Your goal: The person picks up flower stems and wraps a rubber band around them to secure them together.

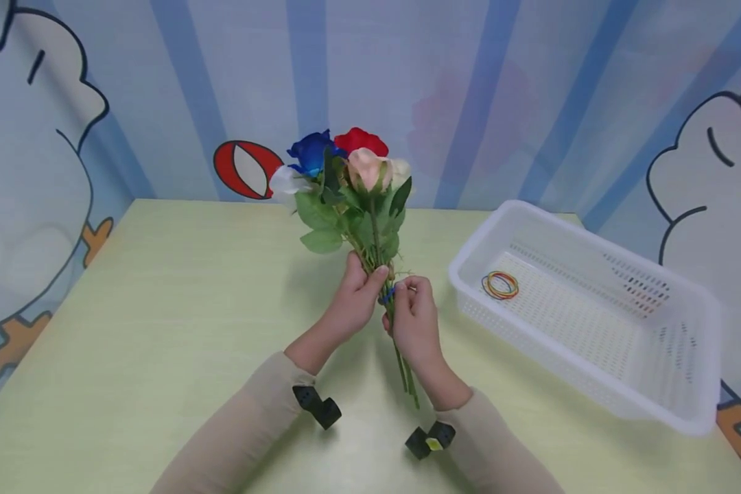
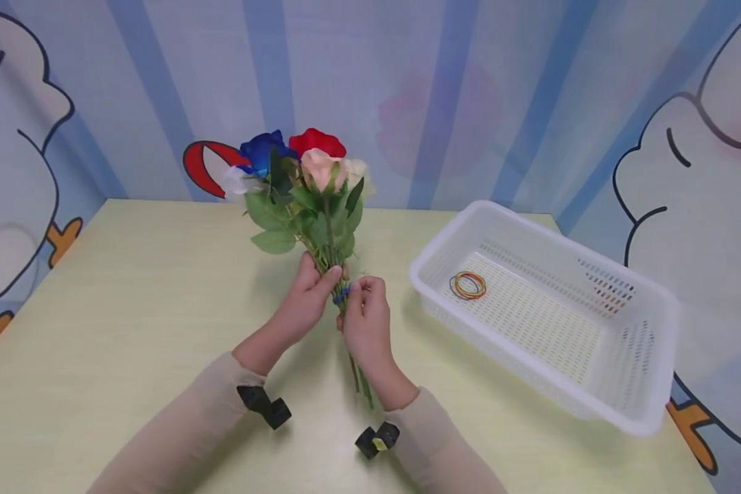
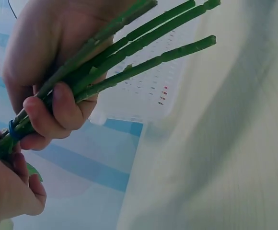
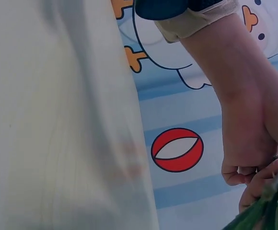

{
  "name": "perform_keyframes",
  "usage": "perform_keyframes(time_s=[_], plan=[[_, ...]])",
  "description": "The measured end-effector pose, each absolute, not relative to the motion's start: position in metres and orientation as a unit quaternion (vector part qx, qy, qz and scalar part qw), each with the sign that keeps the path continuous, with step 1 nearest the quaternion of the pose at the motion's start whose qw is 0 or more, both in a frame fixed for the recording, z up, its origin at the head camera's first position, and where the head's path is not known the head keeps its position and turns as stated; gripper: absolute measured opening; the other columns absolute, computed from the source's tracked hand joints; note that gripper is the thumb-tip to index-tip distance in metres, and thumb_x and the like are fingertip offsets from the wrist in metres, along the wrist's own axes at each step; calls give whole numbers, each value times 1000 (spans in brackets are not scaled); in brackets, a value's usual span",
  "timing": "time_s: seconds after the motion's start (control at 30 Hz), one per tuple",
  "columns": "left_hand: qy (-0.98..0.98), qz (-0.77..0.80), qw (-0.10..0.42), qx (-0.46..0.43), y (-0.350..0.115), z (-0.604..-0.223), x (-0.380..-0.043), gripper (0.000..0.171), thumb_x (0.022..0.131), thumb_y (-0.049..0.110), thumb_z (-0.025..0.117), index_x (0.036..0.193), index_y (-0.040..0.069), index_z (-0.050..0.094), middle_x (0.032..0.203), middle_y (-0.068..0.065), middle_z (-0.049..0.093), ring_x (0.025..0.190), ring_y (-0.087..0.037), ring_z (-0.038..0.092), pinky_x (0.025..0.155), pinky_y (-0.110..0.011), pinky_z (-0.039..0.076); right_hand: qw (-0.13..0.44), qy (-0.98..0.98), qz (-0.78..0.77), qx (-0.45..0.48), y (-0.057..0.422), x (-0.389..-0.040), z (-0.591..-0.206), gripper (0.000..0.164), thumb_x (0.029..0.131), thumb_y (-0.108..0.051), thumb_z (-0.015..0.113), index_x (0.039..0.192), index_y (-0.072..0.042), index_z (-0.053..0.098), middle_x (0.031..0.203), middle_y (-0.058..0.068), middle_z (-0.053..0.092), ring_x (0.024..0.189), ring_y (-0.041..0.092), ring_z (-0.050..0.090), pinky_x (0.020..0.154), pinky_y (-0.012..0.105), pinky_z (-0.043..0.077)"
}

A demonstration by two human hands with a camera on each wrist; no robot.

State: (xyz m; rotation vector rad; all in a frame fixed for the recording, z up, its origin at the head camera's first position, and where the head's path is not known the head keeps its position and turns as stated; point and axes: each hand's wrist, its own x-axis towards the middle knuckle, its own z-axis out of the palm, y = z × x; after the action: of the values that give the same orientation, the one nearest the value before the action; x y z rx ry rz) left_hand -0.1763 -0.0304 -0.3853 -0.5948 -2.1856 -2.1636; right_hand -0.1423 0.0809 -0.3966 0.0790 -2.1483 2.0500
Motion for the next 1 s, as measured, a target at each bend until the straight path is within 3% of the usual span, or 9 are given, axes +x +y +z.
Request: perform_keyframes(time_s=[0.27,0.37,0.47,0.53,0.6,0.7,0.77,0.9,1.0], plan=[[-701,-691,-22,-174,-40,-386,-175,49,103,14,46,142,3,19,133,-23,44,122,-29,46,102,-44,40,162,-812,558,62,84,-144,-399,13,103,-11,40,105,1,44,68,9,54,48,11,45,42,22,37],[-745,-649,-31,-151,-50,-380,-170,44,102,22,50,139,4,34,125,-19,56,115,-29,54,96,-44,45,183,-823,532,71,86,-144,-399,12,103,-9,41,105,2,45,71,11,56,51,12,46,44,23,38],[-807,-570,-16,-153,-61,-374,-162,34,100,26,54,124,3,55,103,-12,67,96,-25,62,82,-39,51,210,-831,509,81,90,-145,-401,11,102,-7,42,104,3,45,72,13,57,52,11,46,45,23,39],[-857,-468,40,-210,-68,-369,-156,26,98,25,58,111,3,64,90,-8,69,82,-20,63,73,-34,52,225,-833,497,88,92,-146,-403,10,101,-6,43,103,3,46,72,12,57,53,11,46,45,23,39],[-888,-318,144,-298,-76,-364,-152,20,93,22,66,103,5,68,87,-4,69,80,-20,62,70,-35,50,237,-835,486,96,94,-146,-404,9,101,-4,43,102,4,46,72,12,56,52,11,45,44,22,39],[-850,-91,331,-399,-84,-356,-153,22,85,21,75,103,10,70,97,-3,70,91,-21,61,79,-40,48,250,-838,473,106,95,-144,-404,8,100,-3,44,101,5,47,72,12,56,52,11,45,44,22,38],[-807,4,402,-433,-89,-350,-156,31,82,24,78,110,14,70,110,-1,68,105,-23,57,88,-47,43,256,-840,465,116,96,-142,-404,8,99,-2,46,101,6,48,71,12,56,52,11,45,44,21,38],[-779,69,411,-468,-97,-343,-163,46,81,34,78,123,20,65,131,1,60,127,-23,47,106,-58,28,259,-842,451,141,96,-138,-403,8,99,-2,47,100,6,49,71,12,57,52,10,45,44,21,39],[-783,77,384,-483,-98,-344,-166,54,82,41,75,130,21,60,140,1,53,136,-24,40,109,-66,18,257,-843,447,152,96,-135,-401,7,99,-2,47,99,5,48,71,11,57,53,10,46,45,21,40]])
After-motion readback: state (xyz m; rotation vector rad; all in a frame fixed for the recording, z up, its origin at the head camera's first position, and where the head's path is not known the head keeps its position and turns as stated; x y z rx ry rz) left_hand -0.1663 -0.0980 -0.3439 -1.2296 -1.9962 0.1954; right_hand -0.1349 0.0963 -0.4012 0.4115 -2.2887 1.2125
